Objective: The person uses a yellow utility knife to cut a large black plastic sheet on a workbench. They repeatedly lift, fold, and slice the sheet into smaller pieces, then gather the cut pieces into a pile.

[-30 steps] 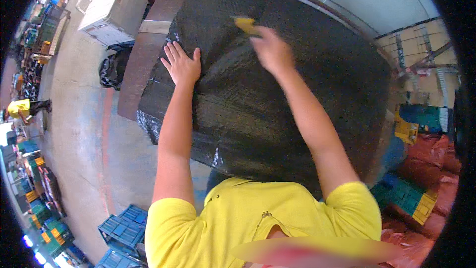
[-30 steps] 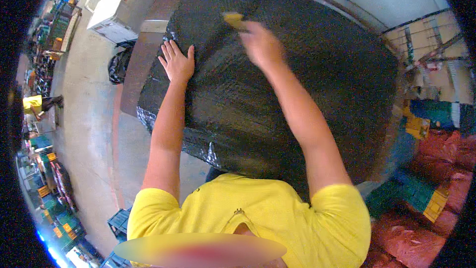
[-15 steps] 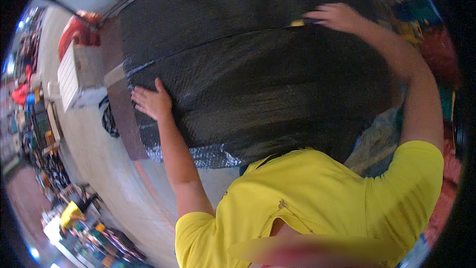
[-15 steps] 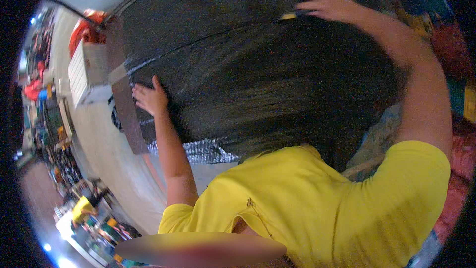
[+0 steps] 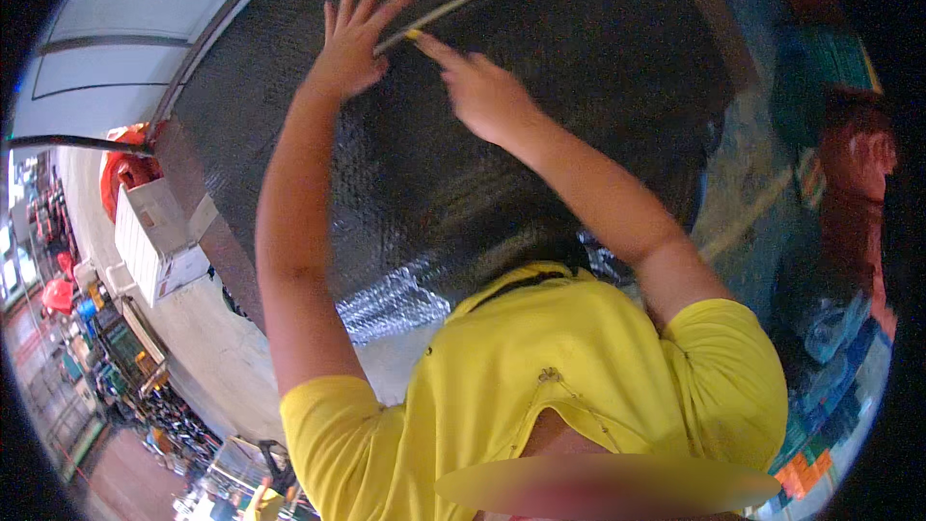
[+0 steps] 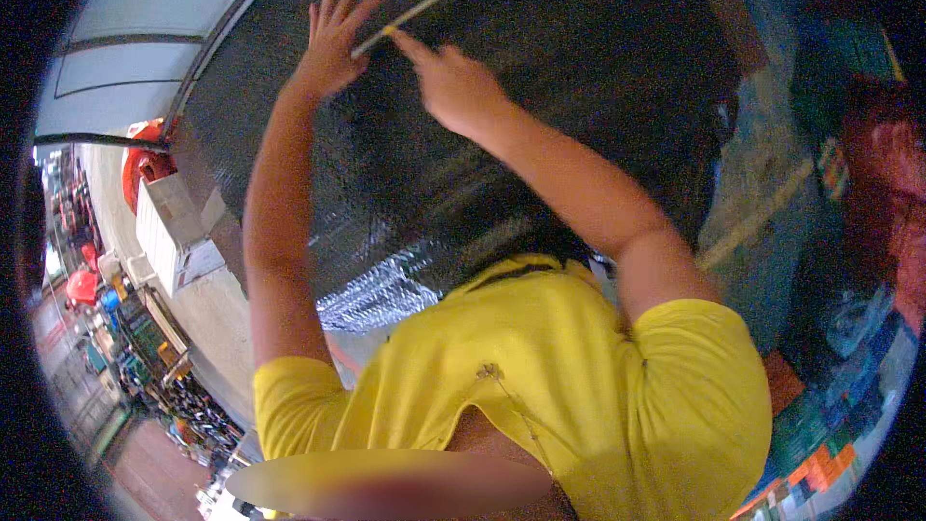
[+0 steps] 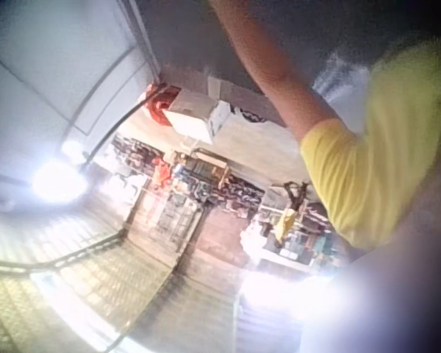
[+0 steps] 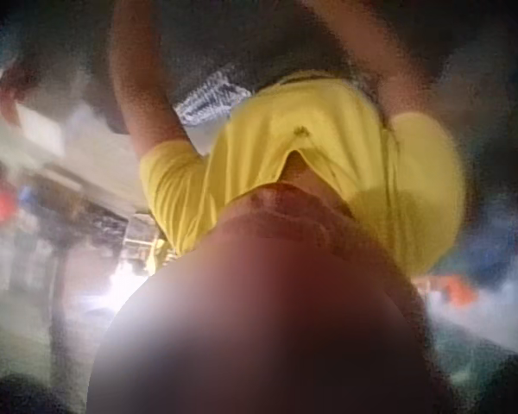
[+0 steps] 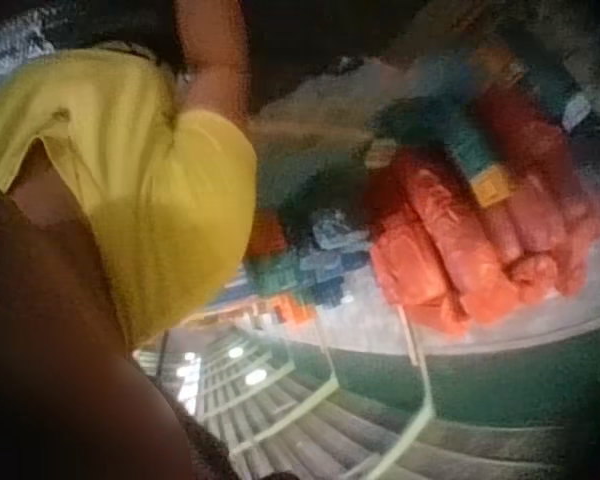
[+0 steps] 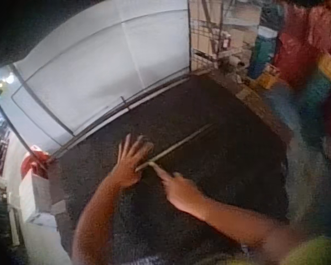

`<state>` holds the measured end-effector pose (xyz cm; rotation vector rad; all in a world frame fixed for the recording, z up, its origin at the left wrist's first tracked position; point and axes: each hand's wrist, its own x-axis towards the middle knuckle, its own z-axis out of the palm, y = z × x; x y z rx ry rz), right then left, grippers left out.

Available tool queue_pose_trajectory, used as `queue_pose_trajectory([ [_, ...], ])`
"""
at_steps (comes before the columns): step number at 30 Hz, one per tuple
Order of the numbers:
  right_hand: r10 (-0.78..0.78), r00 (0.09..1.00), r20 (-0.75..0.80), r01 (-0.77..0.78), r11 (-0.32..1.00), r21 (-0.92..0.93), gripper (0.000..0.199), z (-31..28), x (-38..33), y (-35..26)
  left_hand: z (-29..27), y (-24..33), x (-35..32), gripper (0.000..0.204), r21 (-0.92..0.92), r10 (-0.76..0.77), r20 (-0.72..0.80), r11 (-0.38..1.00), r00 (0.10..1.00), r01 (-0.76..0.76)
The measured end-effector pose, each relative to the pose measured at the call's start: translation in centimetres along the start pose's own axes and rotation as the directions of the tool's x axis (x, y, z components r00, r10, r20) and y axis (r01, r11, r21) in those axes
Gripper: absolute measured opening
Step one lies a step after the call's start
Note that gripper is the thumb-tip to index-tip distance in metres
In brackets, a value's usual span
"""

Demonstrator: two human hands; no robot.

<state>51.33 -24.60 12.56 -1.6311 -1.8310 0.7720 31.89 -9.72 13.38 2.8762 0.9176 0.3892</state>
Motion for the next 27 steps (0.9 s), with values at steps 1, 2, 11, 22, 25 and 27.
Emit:
queue_pose_trajectory([
  [1, 0.148, 0.989, 0.011, -0.146, 0.983, -0.112, 0.057, 1.0, 0.7, -1.9, 0.5, 0.0, 1.1, 0.094, 0.113, -0.051, 0.147, 0.993, 0.988, 0.034],
  [2, 0.207, 0.977, 0.049, -0.196, 0.966, -0.168, 0.058, 0.4, -0.8, -2.7, 0.8, -0.1, 2.1, 0.088, 0.177, -0.047, 0.262, 0.984, 0.964, 0.001],
  [11, 0.620, 0.764, 0.176, -0.511, 0.749, -0.422, 0.066, -2.5, -33.8, 1.8, 3.5, -2.3, 2.0, 0.068, 0.161, -0.089, 0.303, 0.986, 0.949, 0.041],
  [22, -0.067, 0.966, -0.250, -0.015, 0.949, -0.314, 0.069, 2.9, -16.9, -1.2, 4.1, -16.2, -10.9, 0.111, 0.380, -0.984, 0.117, 0.167, 0.131, 0.910],
  [25, 0.290, 0.935, -0.203, -0.319, 0.940, -0.125, 0.055, 3.1, -14.9, 0.1, 3.6, -16.8, -11.7, 0.108, 0.468, -0.978, 0.182, 0.175, 0.099, 0.866],
  [27, 0.296, 0.820, -0.490, -0.360, 0.932, -0.040, 0.041, 0.9, -19.8, 3.9, 3.0, -16.8, -11.6, 0.106, 0.540, -0.973, 0.209, 0.198, 0.097, 0.818],
])
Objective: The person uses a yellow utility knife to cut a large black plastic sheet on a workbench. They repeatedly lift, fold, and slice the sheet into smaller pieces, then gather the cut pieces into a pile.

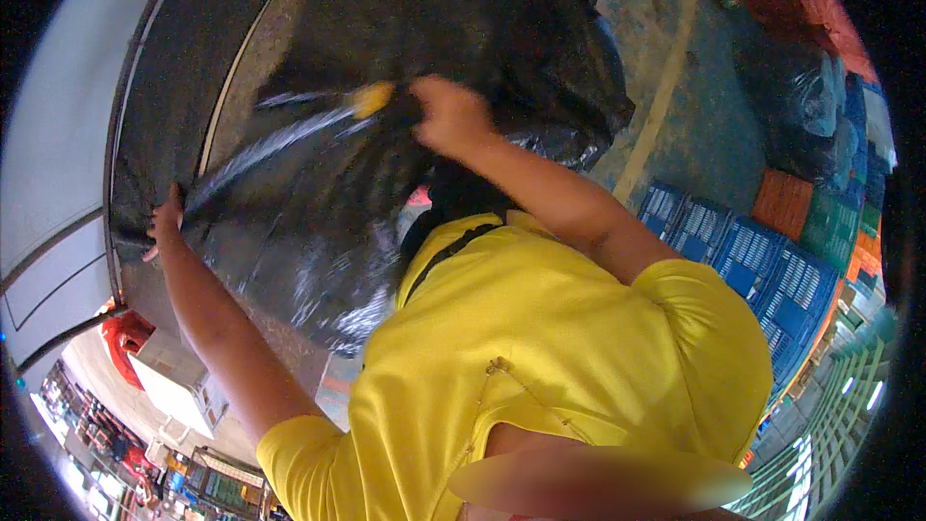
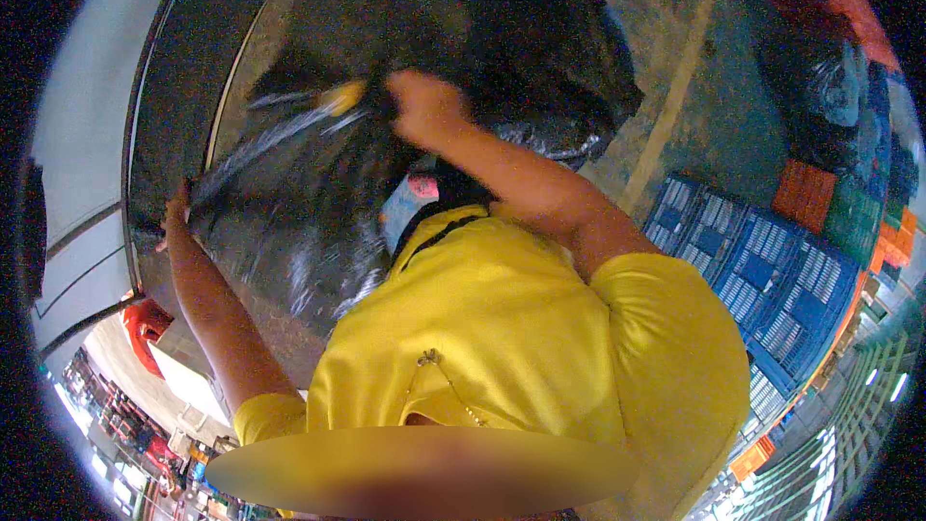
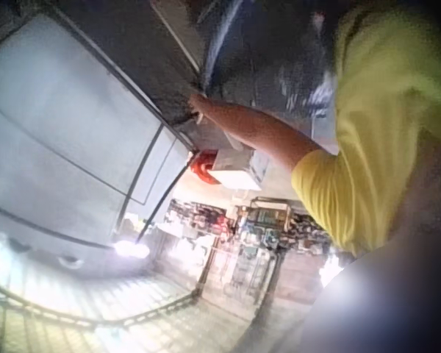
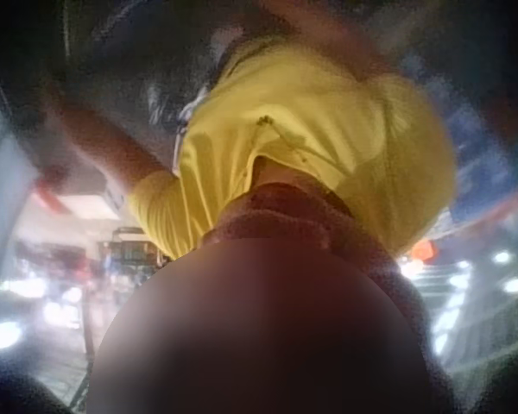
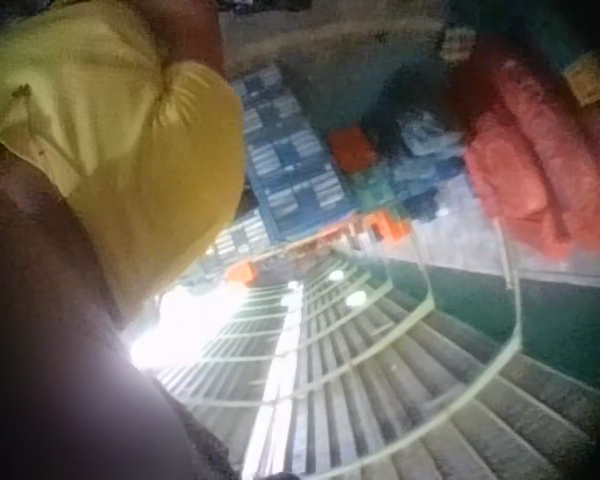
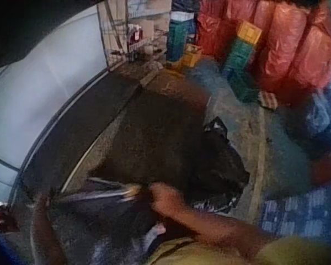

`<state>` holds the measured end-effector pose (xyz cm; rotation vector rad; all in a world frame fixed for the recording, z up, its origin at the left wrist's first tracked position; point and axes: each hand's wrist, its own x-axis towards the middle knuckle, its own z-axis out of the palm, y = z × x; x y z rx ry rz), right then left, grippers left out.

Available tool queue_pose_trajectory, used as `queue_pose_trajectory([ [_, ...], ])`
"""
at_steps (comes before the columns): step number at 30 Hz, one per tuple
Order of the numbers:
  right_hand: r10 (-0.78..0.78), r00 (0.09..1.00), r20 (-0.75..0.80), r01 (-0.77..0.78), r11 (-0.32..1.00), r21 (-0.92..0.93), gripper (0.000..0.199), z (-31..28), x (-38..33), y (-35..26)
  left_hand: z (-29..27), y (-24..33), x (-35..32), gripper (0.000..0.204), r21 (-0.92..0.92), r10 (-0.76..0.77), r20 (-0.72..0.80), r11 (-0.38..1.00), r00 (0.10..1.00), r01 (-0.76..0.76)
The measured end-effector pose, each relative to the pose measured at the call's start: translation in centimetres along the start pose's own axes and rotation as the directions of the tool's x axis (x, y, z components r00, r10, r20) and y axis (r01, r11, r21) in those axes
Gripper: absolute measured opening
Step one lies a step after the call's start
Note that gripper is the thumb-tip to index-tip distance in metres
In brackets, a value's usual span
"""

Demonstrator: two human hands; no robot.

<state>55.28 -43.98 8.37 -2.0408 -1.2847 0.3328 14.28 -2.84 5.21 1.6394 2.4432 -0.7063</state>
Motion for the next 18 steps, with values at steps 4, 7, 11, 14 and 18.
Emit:
queue_pose_trajectory([
  [4, 0.602, 0.750, -0.275, -0.655, 0.617, -0.437, 0.037, -9.4, -4.9, 18.5, 0.0, -1.1, 0.0, 0.100, 0.014, 0.043, -0.045, 0.999, 0.998, -0.043],
  [7, 0.832, 0.553, -0.048, -0.545, 0.318, -0.776, 0.031, -11.2, -8.3, 27.5, 0.2, -3.0, 1.0, 0.094, -0.055, 0.150, -0.069, 0.987, 0.986, -0.153],
  [11, 0.492, 0.330, -0.806, -0.942, 0.111, -0.318, 0.038, -11.6, -4.3, 27.0, -0.5, -6.8, 2.8, 0.081, -0.231, 0.136, -0.181, 0.957, 0.974, -0.177],
  [14, -0.016, 0.631, -0.775, -0.449, 0.807, -0.383, 0.034, -12.9, 10.5, 22.4, 0.2, -9.5, 3.4, 0.071, -0.382, -0.274, -0.388, 0.917, 0.880, 0.117],
  [18, -0.126, 0.886, -0.446, -0.050, 0.931, -0.362, 0.044, -6.6, 36.9, 15.9, 2.1, -11.8, 4.2, 0.066, -0.435, -0.211, -0.112, 0.889, 0.971, 0.143],
])
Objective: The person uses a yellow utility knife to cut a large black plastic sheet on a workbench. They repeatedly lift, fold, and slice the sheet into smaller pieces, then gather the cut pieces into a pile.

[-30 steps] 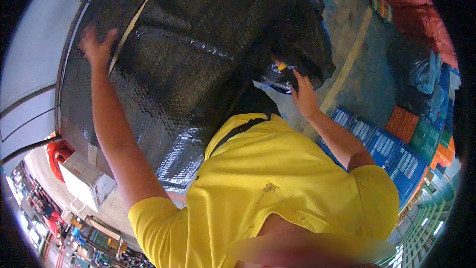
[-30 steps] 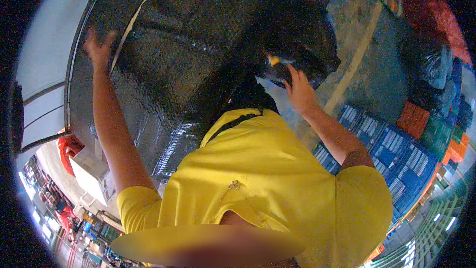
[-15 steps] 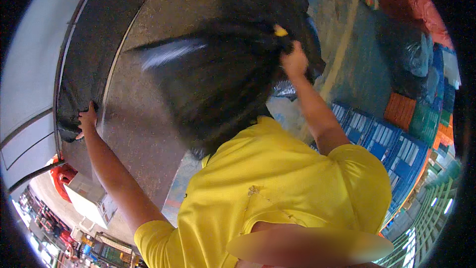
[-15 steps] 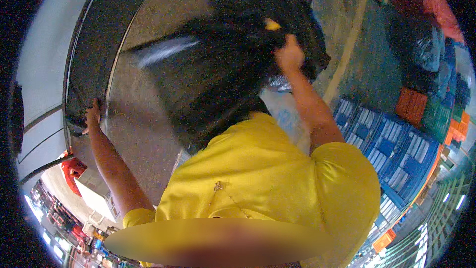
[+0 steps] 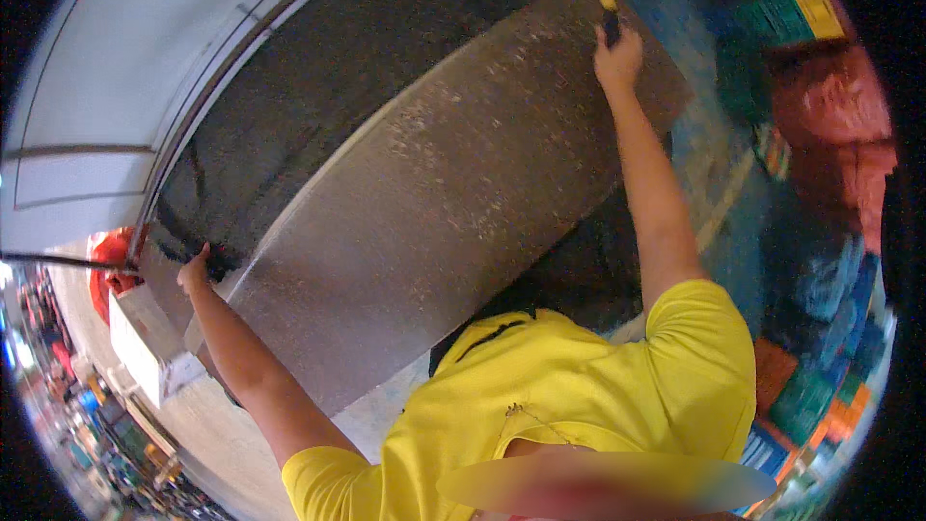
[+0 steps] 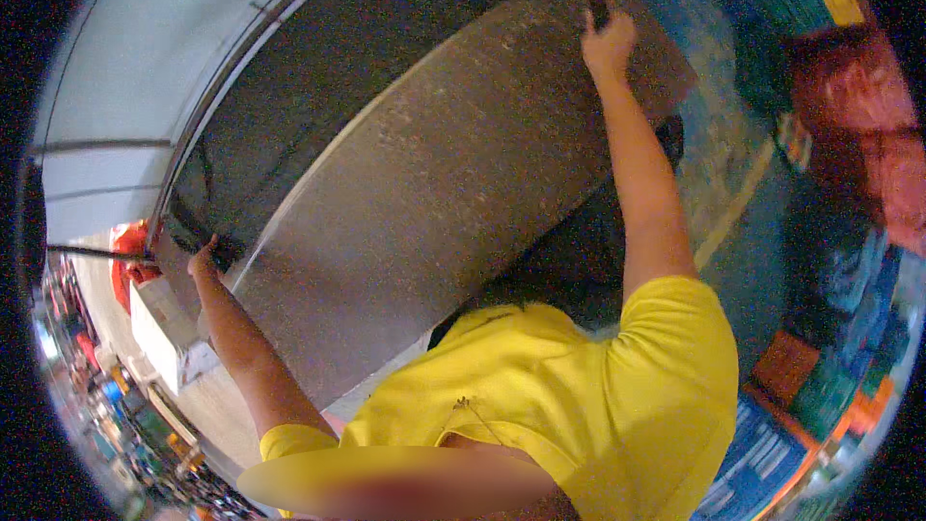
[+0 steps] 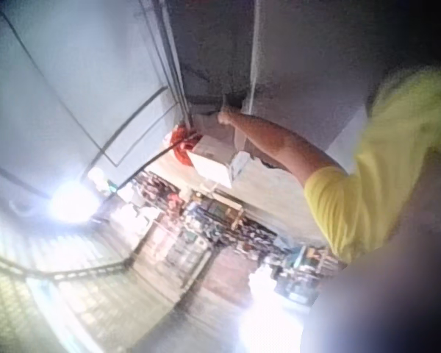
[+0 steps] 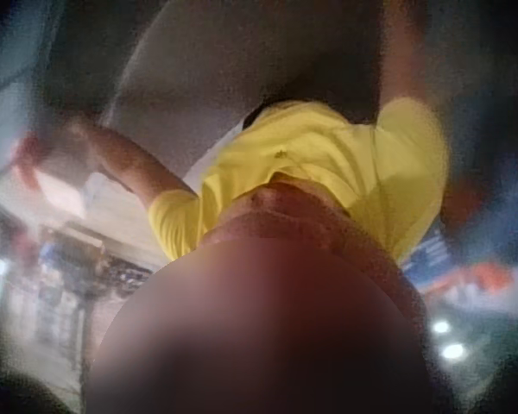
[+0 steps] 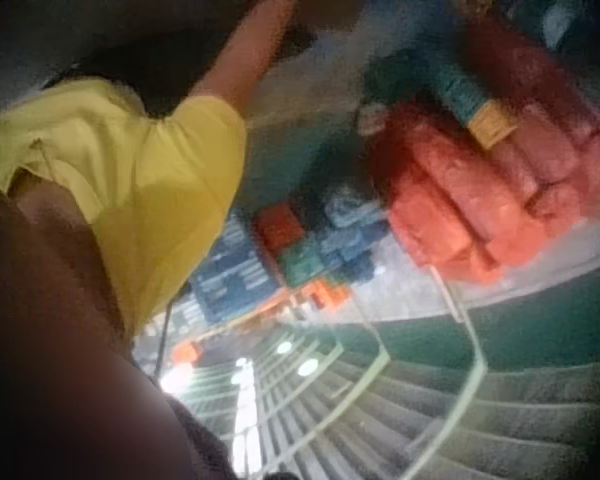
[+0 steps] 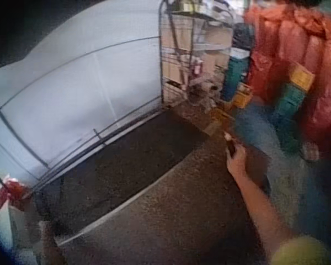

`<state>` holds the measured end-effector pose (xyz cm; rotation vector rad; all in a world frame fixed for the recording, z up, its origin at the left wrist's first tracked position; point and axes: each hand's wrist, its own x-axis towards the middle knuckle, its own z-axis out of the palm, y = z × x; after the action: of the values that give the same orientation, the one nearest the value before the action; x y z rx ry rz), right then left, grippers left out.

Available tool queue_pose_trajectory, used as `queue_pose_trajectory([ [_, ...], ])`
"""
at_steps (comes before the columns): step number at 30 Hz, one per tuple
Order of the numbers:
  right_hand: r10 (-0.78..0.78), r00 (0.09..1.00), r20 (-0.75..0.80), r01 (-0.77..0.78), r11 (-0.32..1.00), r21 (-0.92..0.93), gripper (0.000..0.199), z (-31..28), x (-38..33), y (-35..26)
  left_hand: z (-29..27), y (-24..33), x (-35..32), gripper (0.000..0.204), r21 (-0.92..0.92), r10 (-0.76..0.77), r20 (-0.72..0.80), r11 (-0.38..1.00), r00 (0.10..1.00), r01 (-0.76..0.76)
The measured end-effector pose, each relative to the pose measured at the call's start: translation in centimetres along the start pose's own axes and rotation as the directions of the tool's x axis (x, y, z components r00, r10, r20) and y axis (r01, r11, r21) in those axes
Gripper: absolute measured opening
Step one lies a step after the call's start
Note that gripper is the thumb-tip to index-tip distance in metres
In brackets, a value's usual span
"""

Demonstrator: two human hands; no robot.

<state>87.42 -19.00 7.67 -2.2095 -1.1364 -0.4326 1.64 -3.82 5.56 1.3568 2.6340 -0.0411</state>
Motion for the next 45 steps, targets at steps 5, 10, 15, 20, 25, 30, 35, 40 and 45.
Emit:
queue_pose_trajectory([
  [5, 0.032, 0.985, 0.170, 0.022, 0.952, -0.306, 0.056, 14.3, 10.4, -10.0, -0.9, -1.1, -0.5, 0.069, -0.638, 0.081, 0.310, 0.756, 0.947, 0.144],
  [10, 0.318, 0.877, 0.360, -0.321, 0.946, -0.053, 0.055, 10.2, 12.7, -8.8, -4.1, -3.0, -9.4, 0.070, -0.935, 0.056, 0.337, -0.099, 0.940, 0.341],
  [15, 0.221, 0.957, 0.191, -0.192, 0.969, -0.158, 0.060, -3.9, 1.0, 4.0, -2.7, -10.6, -27.7, 0.048, -0.767, -0.253, -0.221, 0.642, 0.942, -0.008],
  [20, 0.264, 0.964, 0.033, -0.235, 0.903, -0.361, 0.070, -12.8, -13.3, 15.0, 2.9, -18.3, -42.9, 0.048, -0.429, -0.514, -0.203, 0.812, 0.834, 0.396],
  [25, 0.506, 0.828, 0.244, -0.347, 0.802, -0.487, 0.073, -13.8, -16.9, 20.4, 4.9, -22.0, -47.9, 0.060, -0.293, -0.643, -0.037, 0.739, 0.765, 0.607],
  [30, 0.326, 0.944, -0.044, -0.327, 0.918, -0.224, 0.070, -13.5, -8.9, 13.4, -2.1, -13.5, -35.8, 0.055, -0.204, -0.560, 0.099, 0.798, 0.823, 0.568],
  [35, 0.084, 0.881, 0.466, -0.350, 0.778, 0.522, 0.044, -5.0, -4.4, -14.6, -1.1, -1.3, -24.1, 0.070, -0.245, -0.056, -0.303, 0.969, 0.951, -0.021],
  [40, -0.926, 0.255, 0.279, 0.293, 0.349, 0.890, 0.035, 0.0, -22.5, -45.3, 3.5, -1.9, -24.3, 0.076, -0.137, -0.205, -0.351, 0.976, 0.914, 0.167],
  [45, -0.988, -0.082, 0.134, 0.492, 0.077, 0.867, 0.022, -2.5, -33.7, -59.4, 3.4, -3.1, -25.4, 0.075, -0.085, -0.196, -0.338, 0.981, 0.921, 0.177],
])
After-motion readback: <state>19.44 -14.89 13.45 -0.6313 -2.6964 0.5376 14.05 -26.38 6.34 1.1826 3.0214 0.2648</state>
